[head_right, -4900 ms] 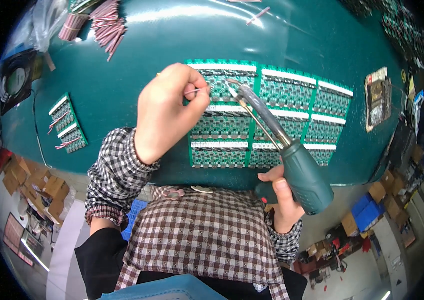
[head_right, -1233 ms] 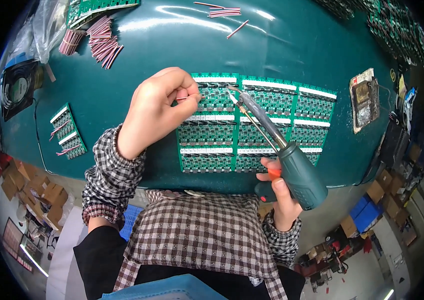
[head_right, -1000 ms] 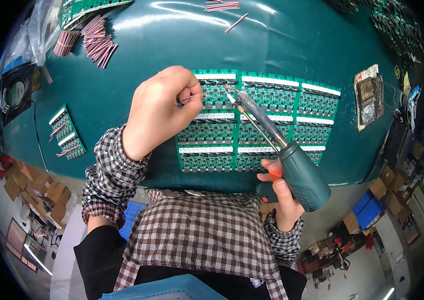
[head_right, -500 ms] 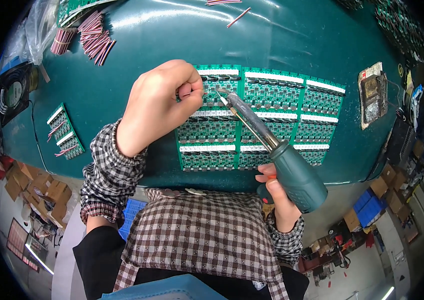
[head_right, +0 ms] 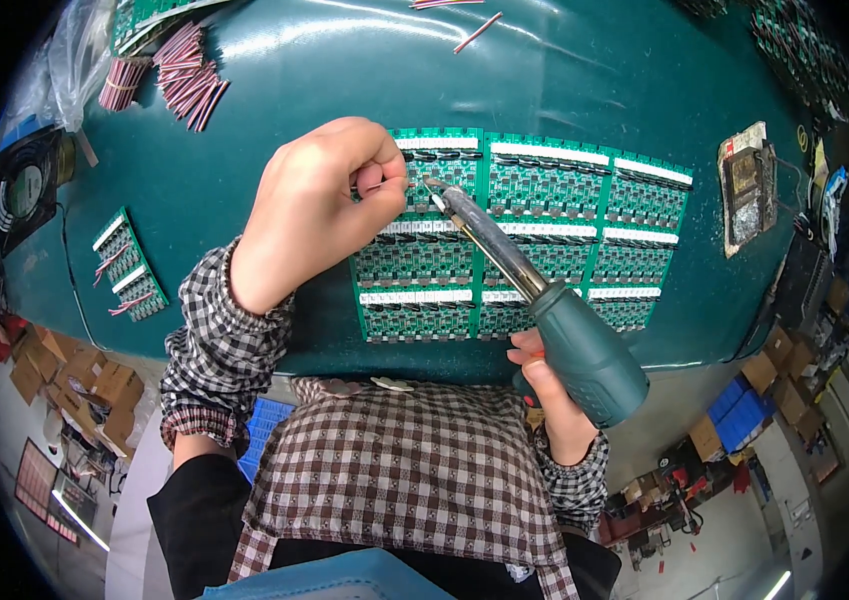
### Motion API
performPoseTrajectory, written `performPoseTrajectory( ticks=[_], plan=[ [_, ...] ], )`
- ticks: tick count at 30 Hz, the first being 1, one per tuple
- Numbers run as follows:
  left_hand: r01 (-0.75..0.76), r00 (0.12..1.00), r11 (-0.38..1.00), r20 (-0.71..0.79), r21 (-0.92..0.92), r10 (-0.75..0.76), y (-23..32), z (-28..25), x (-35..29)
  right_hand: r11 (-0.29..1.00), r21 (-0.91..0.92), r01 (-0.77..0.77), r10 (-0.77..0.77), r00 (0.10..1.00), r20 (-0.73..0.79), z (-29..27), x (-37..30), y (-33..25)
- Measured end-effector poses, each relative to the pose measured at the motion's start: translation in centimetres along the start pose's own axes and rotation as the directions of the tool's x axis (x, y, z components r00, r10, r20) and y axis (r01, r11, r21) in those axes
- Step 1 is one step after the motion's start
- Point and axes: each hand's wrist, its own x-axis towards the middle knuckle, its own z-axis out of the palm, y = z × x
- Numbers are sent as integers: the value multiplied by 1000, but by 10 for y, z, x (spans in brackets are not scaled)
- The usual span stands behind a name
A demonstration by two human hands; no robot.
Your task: The person solders wires onto circuit boards by picking up wires by hand, positioning them on the board, and soldering them in place using a soldering iron.
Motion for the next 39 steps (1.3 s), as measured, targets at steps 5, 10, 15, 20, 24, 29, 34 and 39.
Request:
performPoseTrajectory(
  ticks=[5,10,15,20,24,29,34,39],
  plan=[
    [-6,1000,1000,8,25,6,-1,-2,-1,1000,-2,-2,2,1000,9,4,0,1],
    [28,999,1000,31,15,-28,1,-3,-1,992,-128,21,-29,998,-60,9,-1,1],
    [25,999,1000,36,16,-26,2,-3,0,988,-154,5,-15,998,-65,9,0,0],
    [31,999,999,38,28,-32,3,-3,0,986,-167,-2,-10,998,-67,10,-1,0],
    [39,999,999,35,37,-41,3,-3,-1,979,-200,-35,22,998,-66,10,0,-4],
    [31,999,999,33,44,-32,2,-2,-1,978,-208,-18,9,999,-45,10,1,-3],
    [39,999,999,33,32,-40,3,-2,-1,975,-216,-51,40,998,-53,10,1,-4],
    [45,998,998,32,35,-46,4,-3,-1,974,-223,-46,38,998,-43,10,1,-3]
  ],
)
